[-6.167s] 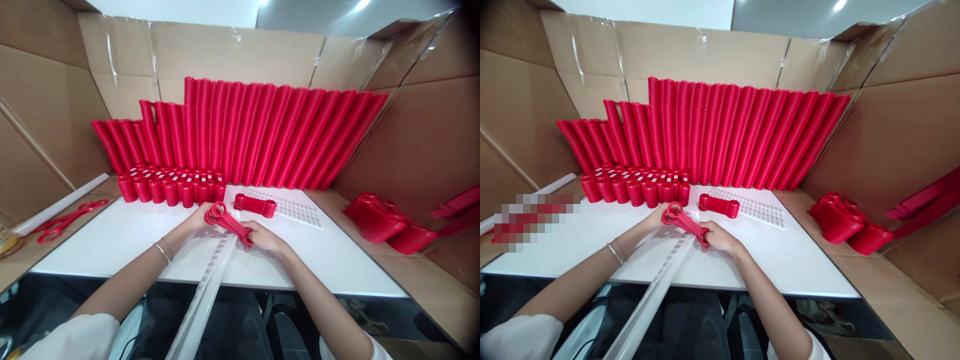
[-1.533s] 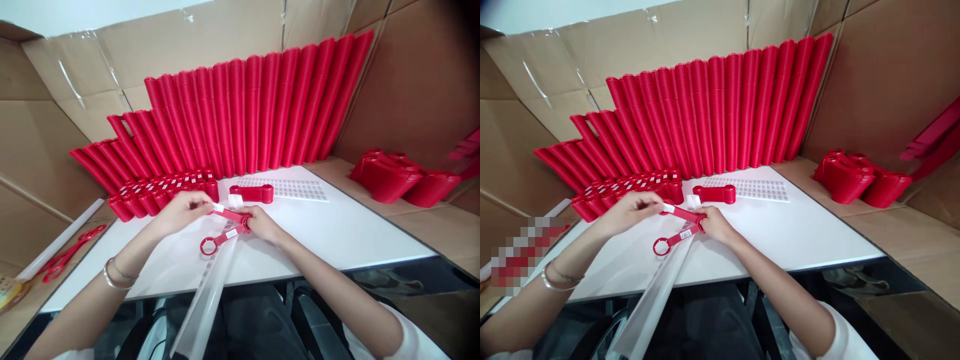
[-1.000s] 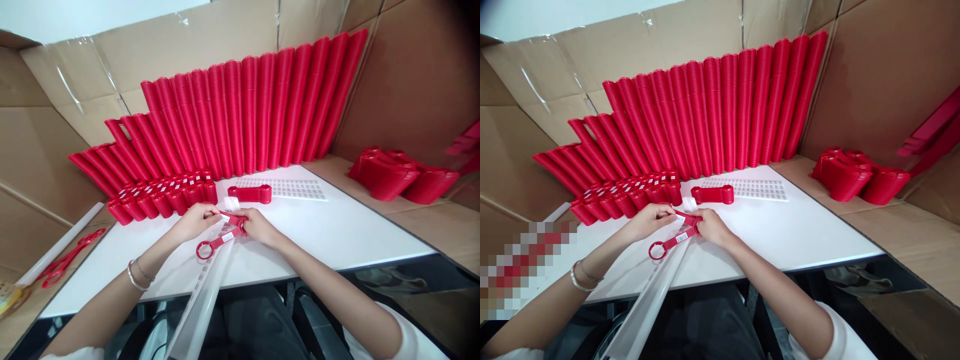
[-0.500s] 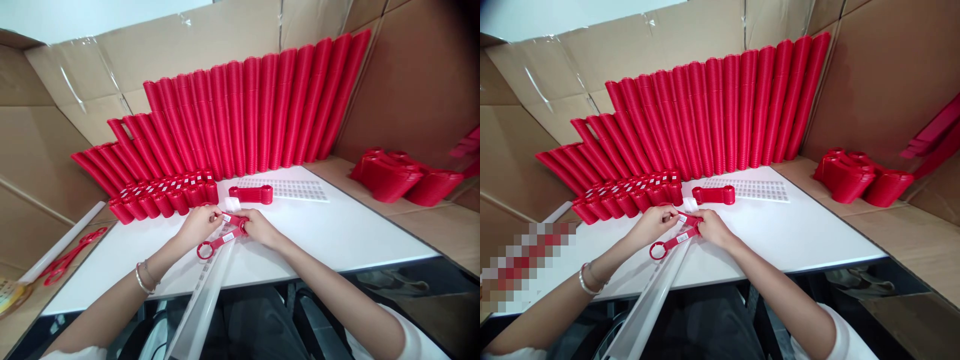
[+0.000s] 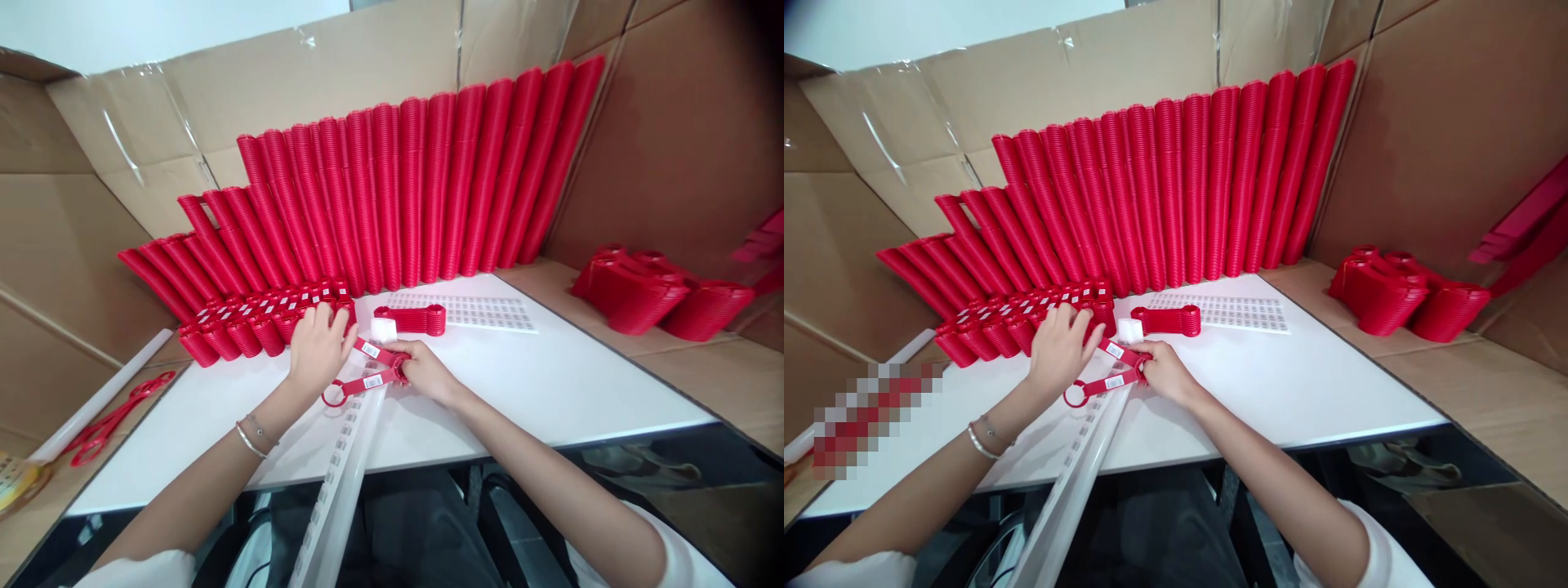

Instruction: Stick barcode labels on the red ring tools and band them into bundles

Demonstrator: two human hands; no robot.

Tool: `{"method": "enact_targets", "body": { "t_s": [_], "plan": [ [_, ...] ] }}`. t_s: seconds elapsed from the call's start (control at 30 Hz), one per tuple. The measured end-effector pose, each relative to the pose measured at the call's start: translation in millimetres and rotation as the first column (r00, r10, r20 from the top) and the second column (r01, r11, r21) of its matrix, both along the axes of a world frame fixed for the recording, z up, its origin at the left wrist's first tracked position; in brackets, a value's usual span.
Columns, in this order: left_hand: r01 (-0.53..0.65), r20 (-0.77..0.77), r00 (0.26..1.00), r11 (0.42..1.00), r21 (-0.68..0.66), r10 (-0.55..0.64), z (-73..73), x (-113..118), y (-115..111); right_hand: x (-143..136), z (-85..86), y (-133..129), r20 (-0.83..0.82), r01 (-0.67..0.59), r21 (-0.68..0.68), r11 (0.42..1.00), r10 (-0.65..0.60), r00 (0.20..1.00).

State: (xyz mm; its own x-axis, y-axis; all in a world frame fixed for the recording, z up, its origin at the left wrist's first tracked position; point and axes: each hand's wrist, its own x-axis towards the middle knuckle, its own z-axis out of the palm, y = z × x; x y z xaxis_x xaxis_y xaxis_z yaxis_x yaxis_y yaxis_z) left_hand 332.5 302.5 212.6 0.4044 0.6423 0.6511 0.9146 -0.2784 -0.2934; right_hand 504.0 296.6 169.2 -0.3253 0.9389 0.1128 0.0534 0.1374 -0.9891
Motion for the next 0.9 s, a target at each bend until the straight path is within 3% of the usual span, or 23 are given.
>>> {"method": "enact_targets", "body": {
  "t_s": [0.17, 0.33, 0.47, 0.57, 0.63, 0.77, 0.9],
  "plan": [
    [0.044, 0.136, 0.990, 0.994, -0.095, -0.030, 2.6, -12.9, -1.4, 1.6, -1.1, 2.7, -0.049, 0.031, 0.009, 0.999, -0.031, 0.998],
    [0.240, 0.278, 0.940, 0.962, -0.129, -0.197, 2.1, -19.9, -15.8, 3.1, -5.9, 7.3, -0.088, 0.061, 0.011, 0.998, -0.060, 0.994],
    [0.428, 0.494, 0.827, 0.869, -0.246, -0.268, 3.4, -25.0, -29.8, 4.6, -7.5, 10.6, -0.122, 0.083, 0.025, 0.996, -0.080, 0.989],
    [0.556, 0.654, 0.733, 0.719, -0.417, -0.187, 3.5, -30.4, -27.8, 5.4, -6.3, 10.0, -0.136, 0.059, 0.039, 0.997, -0.053, 0.989],
    [0.614, 0.721, 0.678, 0.650, -0.448, -0.143, 2.2, -33.5, -17.3, 5.2, -3.9, 7.1, -0.132, 0.021, 0.051, 0.998, -0.015, 0.991],
    [0.698, 0.814, 0.566, 0.602, -0.388, -0.132, -3.2, -31.4, 8.3, 4.0, 2.3, -1.6, -0.107, -0.073, 0.080, 0.994, 0.081, 0.991],
    [0.764, 0.874, 0.454, 0.580, -0.282, -0.174, -9.7, -18.7, 14.9, 4.2, 3.8, -4.6, -0.092, -0.121, 0.104, 0.987, 0.131, 0.987]
  ]
}}
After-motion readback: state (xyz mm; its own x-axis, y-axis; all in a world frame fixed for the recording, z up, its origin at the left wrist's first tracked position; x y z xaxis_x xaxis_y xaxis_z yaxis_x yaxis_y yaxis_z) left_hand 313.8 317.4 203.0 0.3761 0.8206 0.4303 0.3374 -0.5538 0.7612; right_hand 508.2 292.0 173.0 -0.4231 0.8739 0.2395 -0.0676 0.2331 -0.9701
